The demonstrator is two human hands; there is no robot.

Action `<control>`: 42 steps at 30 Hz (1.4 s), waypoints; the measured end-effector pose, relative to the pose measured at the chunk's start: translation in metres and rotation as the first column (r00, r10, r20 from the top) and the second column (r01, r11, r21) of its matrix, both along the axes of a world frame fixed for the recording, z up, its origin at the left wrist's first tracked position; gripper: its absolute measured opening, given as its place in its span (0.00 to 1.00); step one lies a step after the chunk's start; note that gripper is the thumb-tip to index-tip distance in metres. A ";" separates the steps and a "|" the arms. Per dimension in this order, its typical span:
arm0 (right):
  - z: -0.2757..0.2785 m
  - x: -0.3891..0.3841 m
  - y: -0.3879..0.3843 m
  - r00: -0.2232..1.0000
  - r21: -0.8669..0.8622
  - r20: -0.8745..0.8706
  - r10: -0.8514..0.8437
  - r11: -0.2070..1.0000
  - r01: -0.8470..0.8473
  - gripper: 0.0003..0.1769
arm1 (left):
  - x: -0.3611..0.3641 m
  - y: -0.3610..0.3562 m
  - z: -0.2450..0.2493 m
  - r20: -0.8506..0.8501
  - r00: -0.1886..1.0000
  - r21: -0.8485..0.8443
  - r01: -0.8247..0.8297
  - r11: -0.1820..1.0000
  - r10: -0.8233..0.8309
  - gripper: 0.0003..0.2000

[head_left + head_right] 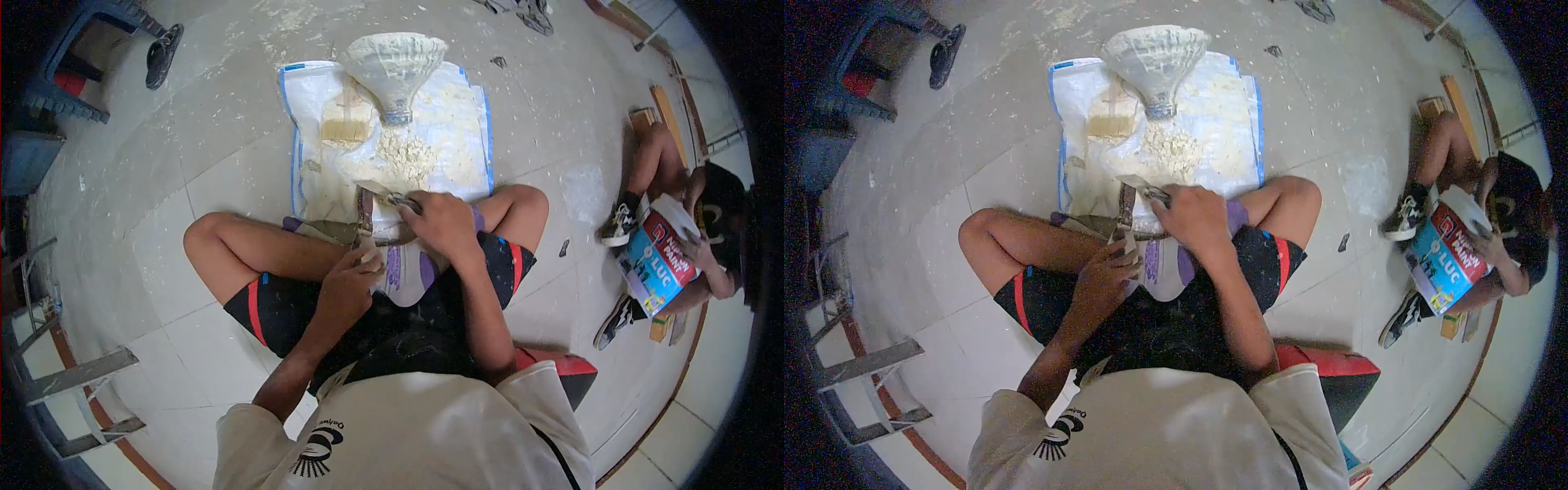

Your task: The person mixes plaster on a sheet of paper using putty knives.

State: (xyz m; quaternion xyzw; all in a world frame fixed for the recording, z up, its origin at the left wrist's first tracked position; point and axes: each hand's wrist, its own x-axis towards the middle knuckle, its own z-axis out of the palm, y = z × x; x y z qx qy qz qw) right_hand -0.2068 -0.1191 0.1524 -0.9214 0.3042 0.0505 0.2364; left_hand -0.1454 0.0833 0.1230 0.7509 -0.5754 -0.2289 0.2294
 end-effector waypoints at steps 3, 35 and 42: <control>0.016 -0.020 -0.003 0.998 0.055 0.048 -0.036 0.998 0.033 0.18 | 0.013 -0.015 0.020 -0.062 0.997 0.056 0.047 0.997 -0.043 0.12; 0.018 0.020 -0.019 0.978 0.149 -0.178 0.109 0.985 -0.083 0.21 | 0.025 -0.085 0.003 -0.148 0.939 -0.229 0.273 0.935 -0.310 0.12; 0.024 0.005 -0.021 0.997 0.223 -0.017 0.080 0.972 -0.074 0.17 | 0.035 -0.058 -0.004 -0.341 0.922 -0.047 0.179 0.983 -0.184 0.22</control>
